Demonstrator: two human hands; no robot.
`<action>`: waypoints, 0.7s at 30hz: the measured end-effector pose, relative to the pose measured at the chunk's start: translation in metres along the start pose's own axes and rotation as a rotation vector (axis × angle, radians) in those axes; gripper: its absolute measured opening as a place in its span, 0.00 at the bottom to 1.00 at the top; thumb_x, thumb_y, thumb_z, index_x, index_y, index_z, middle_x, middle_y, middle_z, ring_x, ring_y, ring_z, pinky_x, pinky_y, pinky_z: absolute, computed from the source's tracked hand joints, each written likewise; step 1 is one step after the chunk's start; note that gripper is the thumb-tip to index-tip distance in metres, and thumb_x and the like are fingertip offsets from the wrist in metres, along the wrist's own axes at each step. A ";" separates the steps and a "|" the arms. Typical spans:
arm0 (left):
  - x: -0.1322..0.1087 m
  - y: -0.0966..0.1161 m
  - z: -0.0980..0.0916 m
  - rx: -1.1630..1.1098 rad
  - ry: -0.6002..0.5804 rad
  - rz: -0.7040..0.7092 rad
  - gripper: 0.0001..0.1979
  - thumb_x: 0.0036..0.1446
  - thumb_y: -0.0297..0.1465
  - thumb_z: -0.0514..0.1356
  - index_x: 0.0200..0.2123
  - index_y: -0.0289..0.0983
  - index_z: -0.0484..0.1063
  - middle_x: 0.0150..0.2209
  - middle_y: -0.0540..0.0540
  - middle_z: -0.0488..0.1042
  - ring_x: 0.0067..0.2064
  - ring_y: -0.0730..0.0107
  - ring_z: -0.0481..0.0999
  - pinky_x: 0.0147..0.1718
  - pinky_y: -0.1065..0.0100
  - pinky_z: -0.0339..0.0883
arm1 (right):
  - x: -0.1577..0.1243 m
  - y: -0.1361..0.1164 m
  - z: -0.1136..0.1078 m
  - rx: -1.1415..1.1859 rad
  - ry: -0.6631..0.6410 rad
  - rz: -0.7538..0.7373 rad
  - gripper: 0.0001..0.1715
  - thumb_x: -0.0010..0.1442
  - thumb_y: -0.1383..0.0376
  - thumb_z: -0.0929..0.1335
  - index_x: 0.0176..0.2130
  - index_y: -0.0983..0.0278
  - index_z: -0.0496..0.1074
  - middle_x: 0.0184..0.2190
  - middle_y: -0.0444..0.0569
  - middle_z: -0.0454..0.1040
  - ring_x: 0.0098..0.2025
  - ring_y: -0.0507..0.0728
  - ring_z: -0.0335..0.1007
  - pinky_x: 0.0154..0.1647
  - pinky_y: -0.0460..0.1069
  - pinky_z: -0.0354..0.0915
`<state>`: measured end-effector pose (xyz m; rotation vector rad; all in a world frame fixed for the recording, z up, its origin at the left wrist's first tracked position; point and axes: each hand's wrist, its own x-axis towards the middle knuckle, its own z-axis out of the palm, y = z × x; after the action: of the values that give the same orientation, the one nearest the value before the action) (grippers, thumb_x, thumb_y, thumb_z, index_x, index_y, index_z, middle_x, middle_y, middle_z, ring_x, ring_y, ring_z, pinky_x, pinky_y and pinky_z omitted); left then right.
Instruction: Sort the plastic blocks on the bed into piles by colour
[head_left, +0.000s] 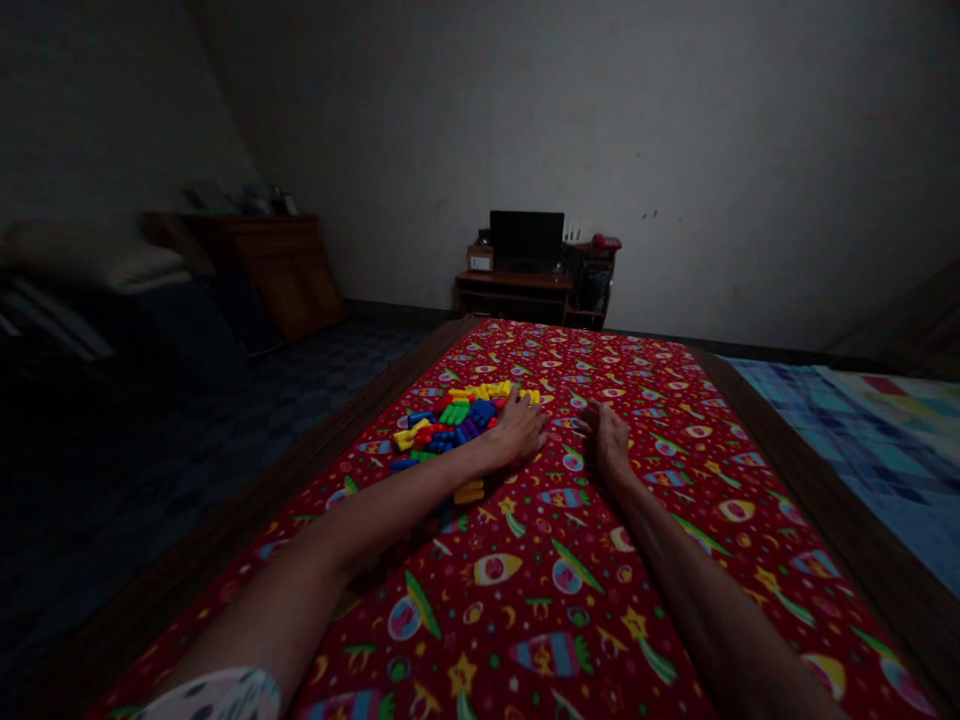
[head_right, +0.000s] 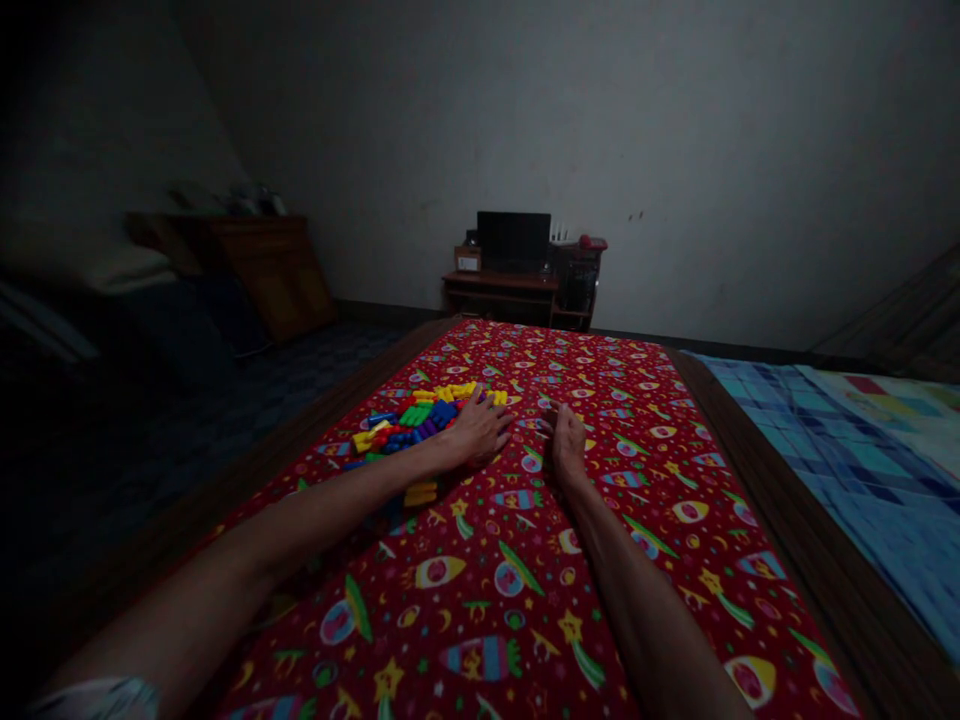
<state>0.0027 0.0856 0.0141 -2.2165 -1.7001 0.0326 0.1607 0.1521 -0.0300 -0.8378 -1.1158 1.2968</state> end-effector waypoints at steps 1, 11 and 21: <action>0.002 -0.004 0.000 0.017 -0.018 -0.042 0.18 0.63 0.39 0.52 0.47 0.37 0.76 0.49 0.39 0.76 0.54 0.48 0.69 0.59 0.40 0.48 | 0.000 0.000 0.000 -0.002 -0.004 0.005 0.31 0.53 0.42 0.66 0.40 0.65 0.74 0.37 0.54 0.79 0.39 0.60 0.76 0.39 0.54 0.73; 0.046 -0.006 -0.008 -0.078 -0.125 -0.024 0.18 0.63 0.36 0.51 0.53 0.41 0.71 0.57 0.42 0.70 0.60 0.53 0.63 0.62 0.43 0.43 | -0.001 -0.004 0.000 -0.036 -0.046 0.001 0.30 0.55 0.43 0.65 0.41 0.65 0.74 0.33 0.54 0.79 0.34 0.58 0.77 0.31 0.50 0.71; 0.033 -0.044 -0.006 -0.163 -0.279 -0.250 0.14 0.62 0.35 0.53 0.41 0.38 0.77 0.44 0.36 0.79 0.48 0.49 0.75 0.52 0.40 0.59 | -0.002 -0.005 0.001 -0.050 -0.040 0.021 0.27 0.57 0.46 0.64 0.40 0.65 0.73 0.30 0.51 0.79 0.29 0.55 0.76 0.30 0.49 0.71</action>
<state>-0.0274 0.1243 0.0388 -2.1745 -2.1927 0.1533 0.1614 0.1496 -0.0251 -0.8659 -1.1781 1.3120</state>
